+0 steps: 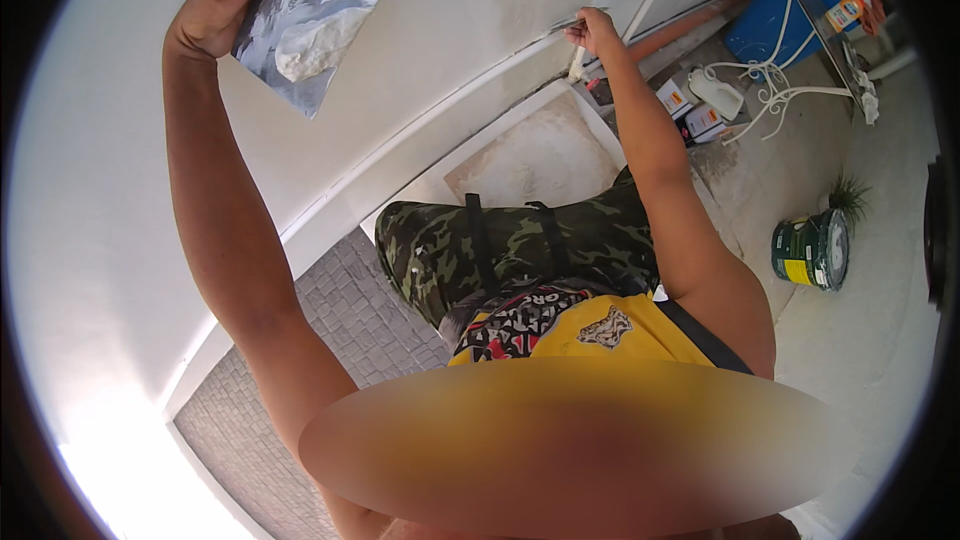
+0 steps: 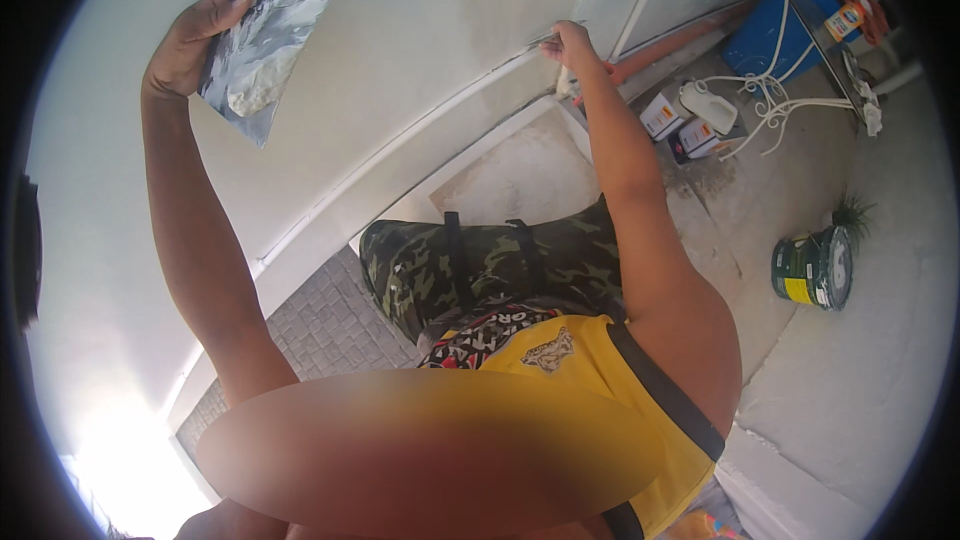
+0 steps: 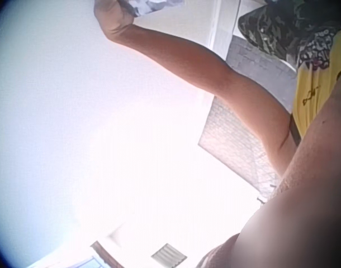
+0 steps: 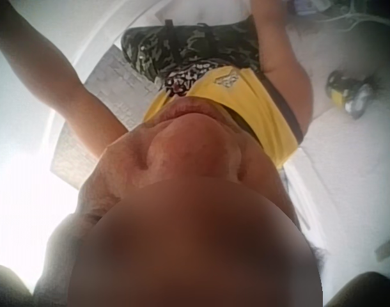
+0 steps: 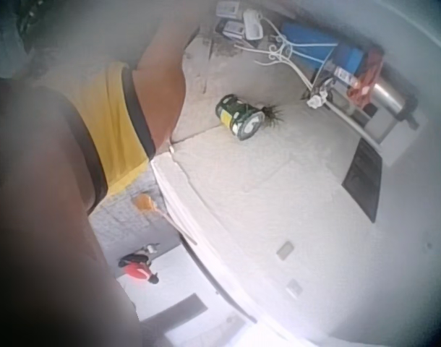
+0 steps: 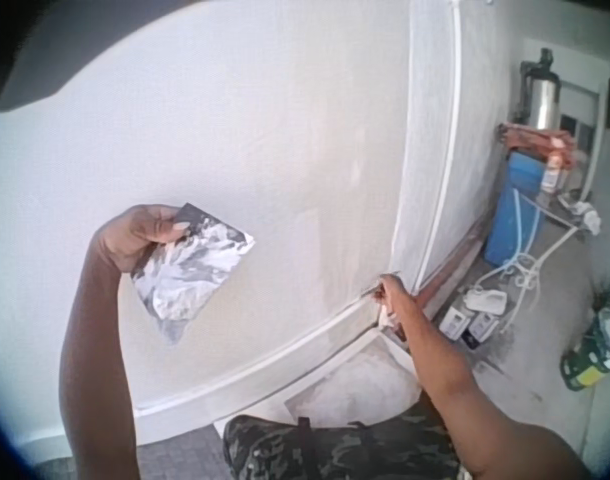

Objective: The person uses a putty knife to scoop white compound from a tray and applies it to a wall corner and baseboard area. They repeatedly smooth the compound along the wall edge and near the floor, working in small sections.

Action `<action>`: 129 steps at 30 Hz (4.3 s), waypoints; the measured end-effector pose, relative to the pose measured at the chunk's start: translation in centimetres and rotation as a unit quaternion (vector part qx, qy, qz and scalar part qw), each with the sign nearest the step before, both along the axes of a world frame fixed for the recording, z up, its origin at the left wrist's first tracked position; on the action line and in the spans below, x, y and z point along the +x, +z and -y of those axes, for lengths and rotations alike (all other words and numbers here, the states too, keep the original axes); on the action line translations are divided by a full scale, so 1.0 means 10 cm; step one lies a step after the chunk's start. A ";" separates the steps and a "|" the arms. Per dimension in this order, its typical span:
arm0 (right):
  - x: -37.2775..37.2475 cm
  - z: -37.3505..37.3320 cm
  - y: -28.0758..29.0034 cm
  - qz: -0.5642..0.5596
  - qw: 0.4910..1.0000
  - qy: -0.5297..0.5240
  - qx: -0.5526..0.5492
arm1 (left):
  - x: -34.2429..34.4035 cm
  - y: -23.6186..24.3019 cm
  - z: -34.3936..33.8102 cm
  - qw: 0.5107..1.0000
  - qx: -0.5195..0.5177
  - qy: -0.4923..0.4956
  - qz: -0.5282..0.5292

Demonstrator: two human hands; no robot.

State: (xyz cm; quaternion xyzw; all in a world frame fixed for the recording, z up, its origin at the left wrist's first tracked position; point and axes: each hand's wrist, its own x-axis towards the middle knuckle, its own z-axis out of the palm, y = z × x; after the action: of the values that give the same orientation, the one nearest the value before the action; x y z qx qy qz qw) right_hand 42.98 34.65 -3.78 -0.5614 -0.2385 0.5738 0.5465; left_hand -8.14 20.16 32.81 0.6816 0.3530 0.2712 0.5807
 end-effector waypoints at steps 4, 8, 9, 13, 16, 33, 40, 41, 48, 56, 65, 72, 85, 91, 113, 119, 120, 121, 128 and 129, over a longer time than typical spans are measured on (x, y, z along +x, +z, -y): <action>-0.06 -0.11 0.12 -0.022 0.999 0.008 -0.045 | 0.00 -0.01 -0.02 1.000 0.008 0.001 -0.002; -0.11 -0.18 0.24 -0.053 0.997 0.013 -0.051 | 0.01 0.00 -0.03 1.000 0.008 0.009 -0.023; -0.11 -0.18 0.30 -0.052 0.998 0.035 -0.026 | 0.02 0.00 -0.03 1.000 0.007 0.013 -0.027; -0.08 -0.17 0.77 -0.005 0.998 0.054 0.039 | 0.04 -0.02 -0.05 0.999 0.025 0.001 -0.026; -0.04 -0.19 1.34 0.040 0.994 0.060 0.086 | 0.05 -0.04 -0.07 0.999 0.028 0.003 -0.023; -0.22 2.51 2.05 -0.174 0.946 0.051 0.268 | -0.01 -0.04 0.02 0.998 0.023 0.033 0.055; -1.28 3.77 1.71 0.254 0.878 0.040 0.405 | 0.67 -0.94 0.80 0.918 -0.117 0.142 0.351; -1.37 3.86 1.77 0.309 0.806 0.022 0.505 | 0.87 -1.23 0.99 0.890 -0.171 0.176 0.383; -1.55 3.70 1.30 0.471 0.751 0.186 0.425 | 0.93 -2.48 1.51 0.743 -0.363 0.165 0.538; -0.63 1.53 0.51 -0.040 0.999 0.024 0.016 | 0.48 -3.83 2.50 0.753 -0.395 0.209 0.483; -0.54 0.30 0.23 -0.060 0.998 -0.023 -0.027 | 0.57 -4.87 2.95 0.696 -0.478 0.184 0.504; -0.83 0.40 1.06 0.251 0.965 -0.060 0.047 | 0.58 -4.81 2.88 0.717 -0.503 0.252 0.411; -0.56 0.76 0.69 0.414 0.854 -0.269 0.163 | 0.64 -4.73 2.86 0.725 -0.508 0.274 0.376; -0.74 0.41 0.50 0.471 0.834 -0.233 0.170 | 0.61 -4.73 2.87 0.716 -0.518 0.234 0.406; -1.27 0.72 0.95 0.154 0.980 -0.115 0.043 | 0.61 -4.78 2.86 0.666 -0.505 0.180 0.519; -1.91 1.47 1.49 0.515 0.801 -0.141 0.272 | 0.60 -4.76 2.86 0.664 -0.511 0.184 0.514; -1.95 1.59 1.44 0.481 0.829 -0.136 0.251 | 0.60 -4.76 2.86 0.664 -0.510 0.187 0.513; -1.94 1.71 1.33 0.448 0.844 -0.146 0.258 | 0.60 -4.76 2.86 0.664 -0.511 0.190 0.512; -1.12 1.29 0.52 0.188 0.956 -0.186 0.123 | 0.66 -4.79 2.85 0.685 -0.465 0.240 0.507; -1.05 1.19 0.49 0.253 0.938 -0.212 0.109 | 0.67 -4.79 2.85 0.704 -0.446 0.293 0.468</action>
State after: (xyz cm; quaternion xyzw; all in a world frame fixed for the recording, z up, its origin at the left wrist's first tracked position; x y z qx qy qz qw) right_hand 32.51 22.77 1.13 -0.6623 -0.3052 0.2541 0.6353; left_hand -1.43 -8.29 -15.10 -0.0095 0.2976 0.5231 0.7986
